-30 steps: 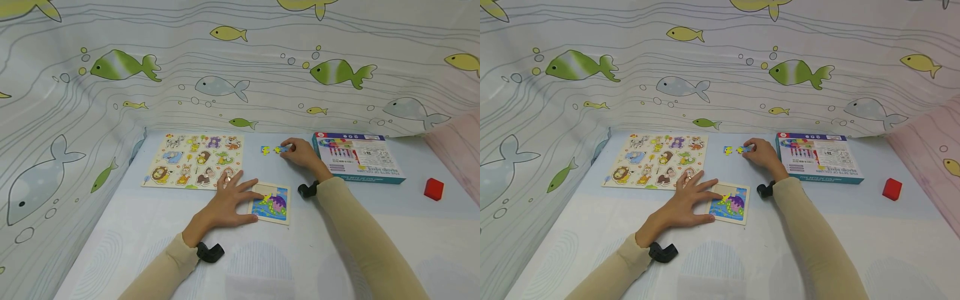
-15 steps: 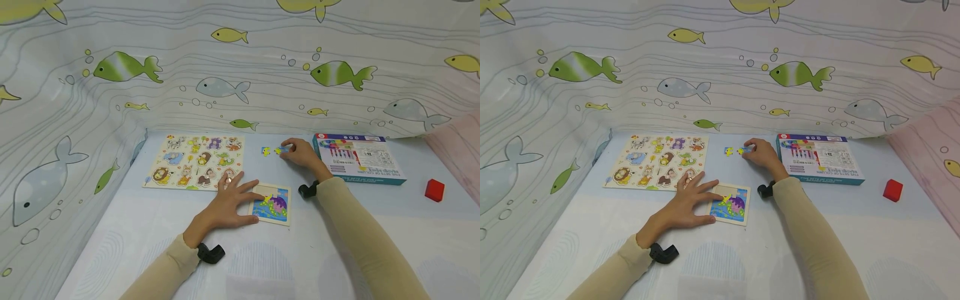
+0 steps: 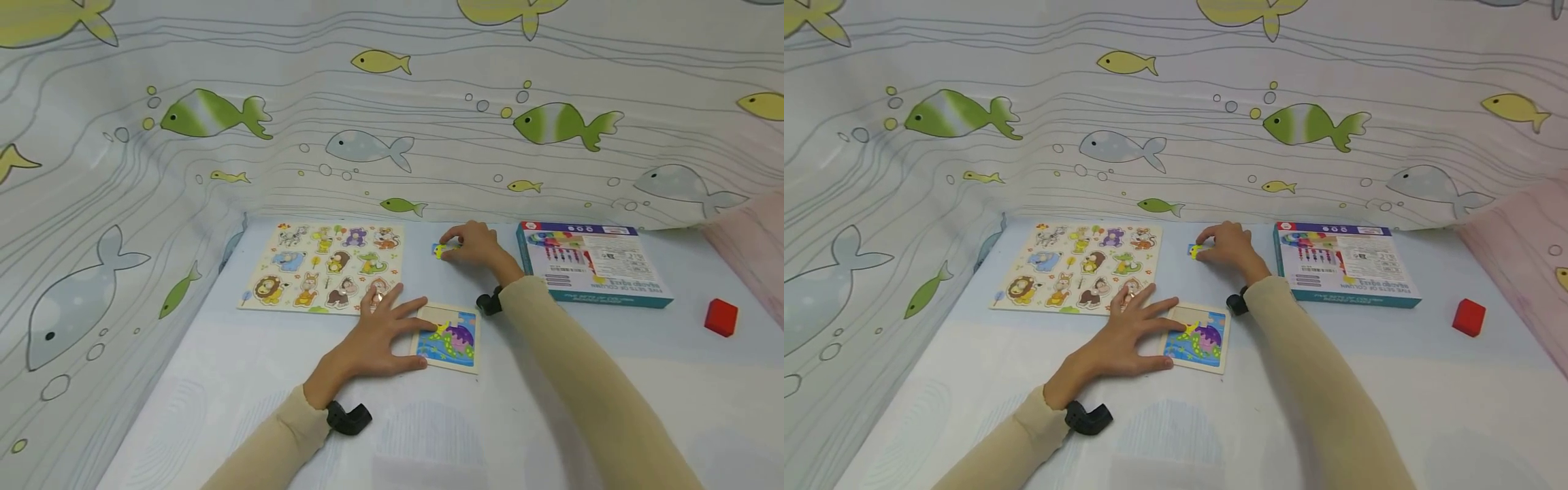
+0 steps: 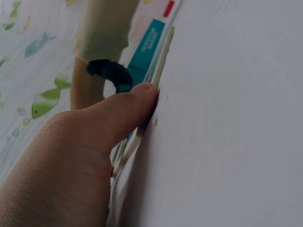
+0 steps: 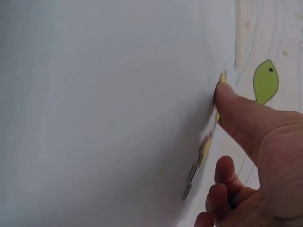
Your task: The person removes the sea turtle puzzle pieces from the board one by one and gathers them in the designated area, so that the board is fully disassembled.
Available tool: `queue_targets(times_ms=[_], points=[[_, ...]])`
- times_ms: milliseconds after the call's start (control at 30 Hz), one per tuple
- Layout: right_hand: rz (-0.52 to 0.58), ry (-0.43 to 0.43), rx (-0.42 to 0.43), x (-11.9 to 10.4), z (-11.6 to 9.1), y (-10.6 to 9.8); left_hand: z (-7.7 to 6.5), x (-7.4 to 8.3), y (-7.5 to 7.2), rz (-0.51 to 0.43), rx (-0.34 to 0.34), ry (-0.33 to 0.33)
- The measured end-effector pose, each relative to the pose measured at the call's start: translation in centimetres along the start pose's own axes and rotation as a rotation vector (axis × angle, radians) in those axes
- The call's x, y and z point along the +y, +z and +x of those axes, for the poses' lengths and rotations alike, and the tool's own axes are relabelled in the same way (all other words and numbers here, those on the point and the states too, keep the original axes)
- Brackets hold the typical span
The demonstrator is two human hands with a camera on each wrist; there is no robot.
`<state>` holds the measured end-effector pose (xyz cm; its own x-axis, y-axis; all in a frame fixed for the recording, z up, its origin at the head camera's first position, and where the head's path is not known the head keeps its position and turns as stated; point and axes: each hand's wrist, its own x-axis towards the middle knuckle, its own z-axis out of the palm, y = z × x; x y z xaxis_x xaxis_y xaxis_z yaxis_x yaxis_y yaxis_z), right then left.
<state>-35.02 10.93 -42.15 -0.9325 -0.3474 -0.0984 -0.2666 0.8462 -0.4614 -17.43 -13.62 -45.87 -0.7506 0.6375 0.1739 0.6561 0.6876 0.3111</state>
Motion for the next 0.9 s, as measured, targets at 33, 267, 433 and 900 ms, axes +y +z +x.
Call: queue_targets(times_ms=[33, 267, 433, 900], points=[[-0.007, 0.006, 0.005, -0.2, 0.1, 0.1, 0.0, 0.0, 0.0, 0.001, -0.001, 0.001], [-0.002, 0.020, 0.009, -1.0, 0.8, 0.2, 0.2, 0.2, 0.2, 0.004, -0.001, 0.002], [0.047, 0.041, -0.003, -0.1, 0.2, -0.5, 0.1, 0.2, 0.3, 0.013, 0.000, 0.000], [0.052, 0.048, -0.073, 2.4, -0.7, -1.9, 0.0, -0.1, 0.4, 0.003, 0.006, -0.004]])
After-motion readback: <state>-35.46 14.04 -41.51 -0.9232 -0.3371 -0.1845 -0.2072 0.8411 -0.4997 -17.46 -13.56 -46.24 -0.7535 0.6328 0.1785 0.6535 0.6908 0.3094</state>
